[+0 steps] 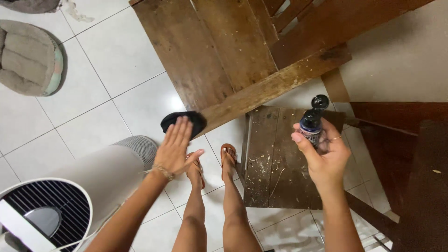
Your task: The person pours liquid from a bottle onto a cloth and wipes the seat, backrest, and legs of a wooden chair, then repeats the process on a second chair.
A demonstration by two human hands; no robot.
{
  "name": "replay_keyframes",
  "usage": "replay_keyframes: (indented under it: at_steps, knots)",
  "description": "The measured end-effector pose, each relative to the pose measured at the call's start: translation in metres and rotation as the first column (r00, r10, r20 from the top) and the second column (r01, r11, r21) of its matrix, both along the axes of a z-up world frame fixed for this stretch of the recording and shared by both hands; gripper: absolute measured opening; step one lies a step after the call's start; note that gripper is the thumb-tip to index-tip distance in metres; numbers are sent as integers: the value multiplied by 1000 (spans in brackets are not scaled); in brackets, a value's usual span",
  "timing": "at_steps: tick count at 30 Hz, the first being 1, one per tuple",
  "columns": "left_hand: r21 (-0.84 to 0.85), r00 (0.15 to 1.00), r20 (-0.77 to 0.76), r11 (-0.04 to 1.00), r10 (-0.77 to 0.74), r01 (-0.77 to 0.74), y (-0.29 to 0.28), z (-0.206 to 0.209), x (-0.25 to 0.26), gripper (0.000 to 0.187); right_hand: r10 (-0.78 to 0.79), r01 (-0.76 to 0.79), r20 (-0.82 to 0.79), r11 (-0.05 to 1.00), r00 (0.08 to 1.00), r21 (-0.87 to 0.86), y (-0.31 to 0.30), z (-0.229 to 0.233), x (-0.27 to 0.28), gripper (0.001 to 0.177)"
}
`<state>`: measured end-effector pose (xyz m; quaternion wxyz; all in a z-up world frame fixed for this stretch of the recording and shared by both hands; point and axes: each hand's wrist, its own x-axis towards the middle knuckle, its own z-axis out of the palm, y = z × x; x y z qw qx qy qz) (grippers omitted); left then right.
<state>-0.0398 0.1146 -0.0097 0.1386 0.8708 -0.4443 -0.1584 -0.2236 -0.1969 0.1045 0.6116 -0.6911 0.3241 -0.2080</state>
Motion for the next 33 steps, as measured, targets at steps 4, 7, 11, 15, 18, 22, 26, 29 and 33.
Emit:
replay_keyframes:
  at_steps: [4, 7, 11, 15, 18, 22, 26, 29, 33]
  knots:
    - [-315, 992, -107, 949, -62, 26, -96, -21, -8, 91, -12, 11, 9, 1000, 1000, 25, 1, -5, 7, 41]
    - [-440, 984, -66, 890, -163, 118, -200, -31, -10, 89, 5, -5, 8, 999, 1000, 40, -5, 6, 9, 43]
    - [-382, 976, 170, 904, -133, 190, -275, -22, -14, 95, -68, 67, -85, 998, 994, -7, -16, 19, 3, 44]
    - [-397, 987, -64, 911, -146, 109, -186, -17, -4, 88, -44, 44, -3, 998, 999, -46, -25, 13, -5, 43]
    - [-255, 987, -90, 961, -131, 104, -72, 0, 13, 84, -45, 45, -23, 999, 999, -9, -24, 3, -3, 44]
    - [119, 964, 90, 964, -250, 238, 25, 6, 18, 92, -47, 48, -8, 998, 999, 51, -17, -8, -3, 46]
    - [117, 925, 75, 925, -371, 362, 47, -14, 18, 94, -46, 42, 55, 996, 997, 79, -16, -10, -13, 46]
    - [196, 840, -7, 823, -542, 533, 21, -25, 12, 95, -65, 63, 18, 995, 998, 74, -20, -10, -26, 46]
    - [74, 823, -37, 820, -567, 568, -66, -33, 2, 89, -124, 127, -62, 991, 990, 35, -37, -10, -47, 44]
